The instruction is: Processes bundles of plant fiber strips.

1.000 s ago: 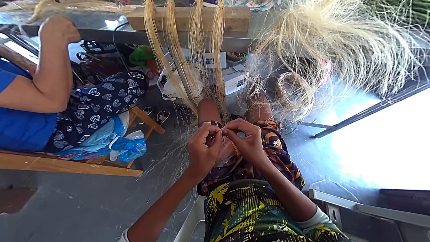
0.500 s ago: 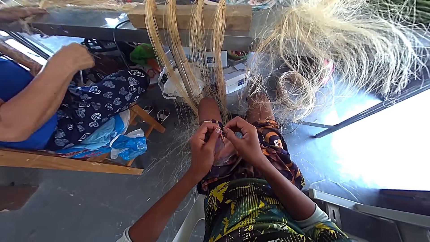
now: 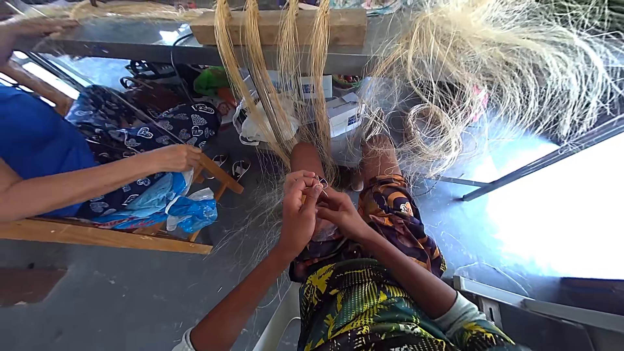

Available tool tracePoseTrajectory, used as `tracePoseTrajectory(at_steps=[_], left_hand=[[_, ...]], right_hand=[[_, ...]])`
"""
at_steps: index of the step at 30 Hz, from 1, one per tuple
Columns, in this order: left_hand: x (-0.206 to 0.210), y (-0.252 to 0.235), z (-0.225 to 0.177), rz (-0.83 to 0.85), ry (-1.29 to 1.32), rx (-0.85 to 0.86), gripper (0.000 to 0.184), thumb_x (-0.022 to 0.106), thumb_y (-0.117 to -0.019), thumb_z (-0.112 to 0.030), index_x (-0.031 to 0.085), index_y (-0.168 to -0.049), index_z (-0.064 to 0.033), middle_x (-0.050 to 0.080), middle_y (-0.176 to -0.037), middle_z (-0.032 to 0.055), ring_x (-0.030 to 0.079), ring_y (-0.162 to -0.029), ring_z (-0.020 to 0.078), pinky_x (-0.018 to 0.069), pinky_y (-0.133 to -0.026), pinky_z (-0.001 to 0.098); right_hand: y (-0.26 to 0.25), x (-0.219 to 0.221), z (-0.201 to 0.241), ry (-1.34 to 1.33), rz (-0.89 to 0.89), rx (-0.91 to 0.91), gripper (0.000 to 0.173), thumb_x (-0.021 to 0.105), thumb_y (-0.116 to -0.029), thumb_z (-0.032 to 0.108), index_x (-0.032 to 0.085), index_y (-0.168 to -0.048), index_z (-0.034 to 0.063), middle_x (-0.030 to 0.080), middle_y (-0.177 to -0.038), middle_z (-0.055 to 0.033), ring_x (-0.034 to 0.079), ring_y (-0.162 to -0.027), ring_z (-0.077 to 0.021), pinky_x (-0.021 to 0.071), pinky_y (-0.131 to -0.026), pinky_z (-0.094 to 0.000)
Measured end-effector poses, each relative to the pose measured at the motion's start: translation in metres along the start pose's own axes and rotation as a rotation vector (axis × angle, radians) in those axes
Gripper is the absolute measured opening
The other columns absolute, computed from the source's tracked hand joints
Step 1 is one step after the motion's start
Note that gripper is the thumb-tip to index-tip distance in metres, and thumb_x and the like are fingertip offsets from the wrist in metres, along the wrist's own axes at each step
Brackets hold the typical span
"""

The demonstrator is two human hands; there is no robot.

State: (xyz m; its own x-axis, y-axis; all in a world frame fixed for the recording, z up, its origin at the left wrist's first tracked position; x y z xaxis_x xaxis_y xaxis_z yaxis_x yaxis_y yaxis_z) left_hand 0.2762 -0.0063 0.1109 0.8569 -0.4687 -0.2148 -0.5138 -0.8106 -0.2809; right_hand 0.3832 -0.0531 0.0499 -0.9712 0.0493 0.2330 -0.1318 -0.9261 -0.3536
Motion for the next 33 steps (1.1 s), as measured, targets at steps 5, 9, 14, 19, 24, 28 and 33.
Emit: tracePoseTrajectory(at_steps=[5,9,14,19,24,28,33], left_hand=[[-0.001,0.0,-0.002,0.011,0.012,0.032,0.017,0.053,-0.1006,-0.009,0.067,-0.091,-0.005,0.058,-0.121,0.0059,0.057,-0.112,0.0106,0.0517,-0.092,0.0252],[-0.002,-0.003,0.003,0.026,0.036,0.002,0.015,0.05,-0.1017,-0.008,0.064,-0.095,-0.0057,0.059,-0.116,0.0042,0.058,-0.108,0.0097,0.0513,-0.091,0.0263],[-0.007,-0.002,0.006,0.021,-0.023,0.012,0.017,0.043,-0.1062,-0.01,0.058,-0.11,-0.0028,0.061,-0.113,0.0036,0.061,-0.099,0.0044,0.0522,-0.086,0.0227],[-0.007,-0.003,0.009,0.058,-0.03,-0.007,0.015,0.043,-0.1063,-0.01,0.056,-0.106,-0.0038,0.065,-0.105,0.0028,0.064,-0.092,0.0058,0.0536,-0.084,0.0241],[-0.004,-0.003,0.008,0.051,0.024,-0.013,0.012,0.044,-0.1057,-0.008,0.055,-0.105,-0.0044,0.067,-0.098,0.001,0.065,-0.087,0.0059,0.0539,-0.081,0.0239],[-0.004,-0.004,0.01,0.057,0.076,-0.04,0.012,0.043,-0.1055,-0.007,0.054,-0.106,-0.0047,0.067,-0.095,0.0011,0.066,-0.088,0.007,0.0548,-0.083,0.0248],[-0.002,-0.004,0.01,0.051,0.154,-0.061,0.012,0.041,-0.1054,-0.005,0.053,-0.106,-0.0055,0.07,-0.09,-0.0004,0.069,-0.085,0.0079,0.0563,-0.082,0.0253]], right_hand=[[-0.008,0.009,-0.007,-0.24,-0.09,0.012,0.016,0.06,-0.0931,-0.003,0.071,-0.104,-0.0002,0.069,-0.108,-0.0023,0.065,-0.099,-0.0061,0.0558,-0.091,-0.0283],[-0.009,-0.001,-0.007,-0.162,-0.099,-0.012,0.012,0.059,-0.0974,0.003,0.071,-0.102,0.0019,0.068,-0.105,-0.0008,0.064,-0.1,-0.006,0.0542,-0.092,-0.0285],[-0.012,-0.03,0.0,-0.058,-0.118,-0.043,0.016,0.048,-0.1031,0.008,0.064,-0.1,0.0086,0.069,-0.087,0.0001,0.068,-0.082,-0.0096,0.0576,-0.08,-0.0308],[-0.011,-0.04,0.021,0.11,-0.157,-0.08,0.01,0.052,-0.1015,0.007,0.061,-0.099,0.0069,0.057,-0.072,0.0035,0.054,-0.061,-0.0021,0.0472,-0.059,-0.0189],[-0.007,-0.035,0.027,0.225,-0.168,-0.096,0.007,0.056,-0.0995,0.006,0.063,-0.099,0.004,0.059,-0.073,0.0039,0.053,-0.062,0.0004,0.0458,-0.059,-0.0165],[-0.006,-0.032,0.03,0.249,-0.186,-0.102,0.006,0.058,-0.0987,0.004,0.064,-0.097,0.0023,0.064,-0.076,0.0013,0.057,-0.063,-0.0007,0.0482,-0.06,-0.017],[-0.004,-0.031,0.031,0.295,-0.187,-0.107,0.005,0.06,-0.0974,0.004,0.064,-0.095,0.0014,0.063,-0.073,0.0013,0.055,-0.06,-0.0002,0.0458,-0.057,-0.0163]])
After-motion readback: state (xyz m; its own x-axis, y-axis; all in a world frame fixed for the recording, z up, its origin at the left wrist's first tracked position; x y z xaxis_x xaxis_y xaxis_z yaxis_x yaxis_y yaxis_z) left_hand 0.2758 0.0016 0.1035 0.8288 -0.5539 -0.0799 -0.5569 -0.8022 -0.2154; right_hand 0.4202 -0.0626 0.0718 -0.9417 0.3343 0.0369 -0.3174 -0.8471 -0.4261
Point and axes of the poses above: each hand's wrist, its own y-axis away from the middle knuckle, its own x-axis out of the palm, z = x × y, the point moved 4 cm from there along -y, towards the middle knuckle
